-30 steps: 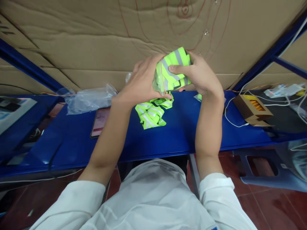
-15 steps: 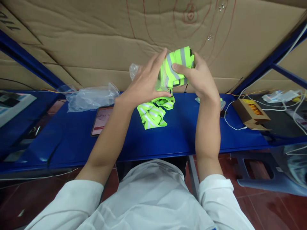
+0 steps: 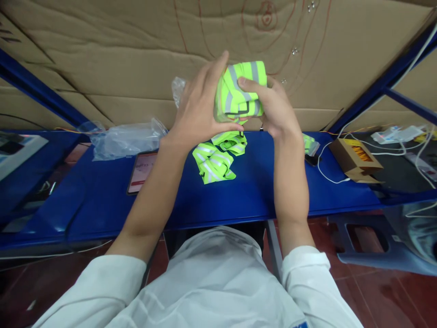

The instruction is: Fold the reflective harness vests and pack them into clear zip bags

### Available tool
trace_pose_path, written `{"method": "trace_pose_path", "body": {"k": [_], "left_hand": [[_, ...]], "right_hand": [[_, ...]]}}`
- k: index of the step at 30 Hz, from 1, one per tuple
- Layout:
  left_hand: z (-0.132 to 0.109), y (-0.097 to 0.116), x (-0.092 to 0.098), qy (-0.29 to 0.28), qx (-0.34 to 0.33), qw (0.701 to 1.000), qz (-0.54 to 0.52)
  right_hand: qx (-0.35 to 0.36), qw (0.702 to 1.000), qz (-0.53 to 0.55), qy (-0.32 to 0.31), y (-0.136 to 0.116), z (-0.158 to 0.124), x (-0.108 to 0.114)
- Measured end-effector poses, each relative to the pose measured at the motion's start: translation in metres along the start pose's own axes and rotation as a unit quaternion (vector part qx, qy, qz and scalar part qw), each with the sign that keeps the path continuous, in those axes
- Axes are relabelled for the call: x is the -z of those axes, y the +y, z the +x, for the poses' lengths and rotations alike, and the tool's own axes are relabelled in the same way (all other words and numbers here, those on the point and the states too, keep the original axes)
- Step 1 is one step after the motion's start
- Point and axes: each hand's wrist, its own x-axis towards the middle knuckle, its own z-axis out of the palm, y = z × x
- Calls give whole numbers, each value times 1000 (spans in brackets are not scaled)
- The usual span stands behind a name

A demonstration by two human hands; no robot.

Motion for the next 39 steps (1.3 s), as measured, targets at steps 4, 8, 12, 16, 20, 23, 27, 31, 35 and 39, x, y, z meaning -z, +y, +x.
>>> {"method": "trace_pose_path", "body": {"k": [4,8,12,16,20,23,27,31,35,39], "left_hand": [[1,-1,4,-20,17,1000,-1],[5,-2,1,-51,54,997,22],[3,0,-7,-28,35,999,9],[-3,0,-9,24,-5,1000,8],[-8,0,2,16,-112,992,-59],[-9,-1,5,-2,-89,996,-28],[-5,-9,-10,24,-61,998,14],[0,-7,-23,23,-35,999,1],[-3,7,-11,-7,-20,1000,8],[-6,6,7,-6,-89,996,-10]], "right_hand": [[19,1000,-18,17,4,2,-6],[107,984,-129,59,0,-6,-13],[139,959,-235,78,-1,-8,-19],[171,949,-260,54,11,1,-23],[159,970,-179,33,12,6,-14],[138,981,-136,11,3,0,-5],[121,980,-157,-15,-6,-7,-3],[147,965,-216,-12,2,-4,-13],[177,953,-229,-91,11,4,-19],[126,971,-186,-83,9,6,-8]]}}
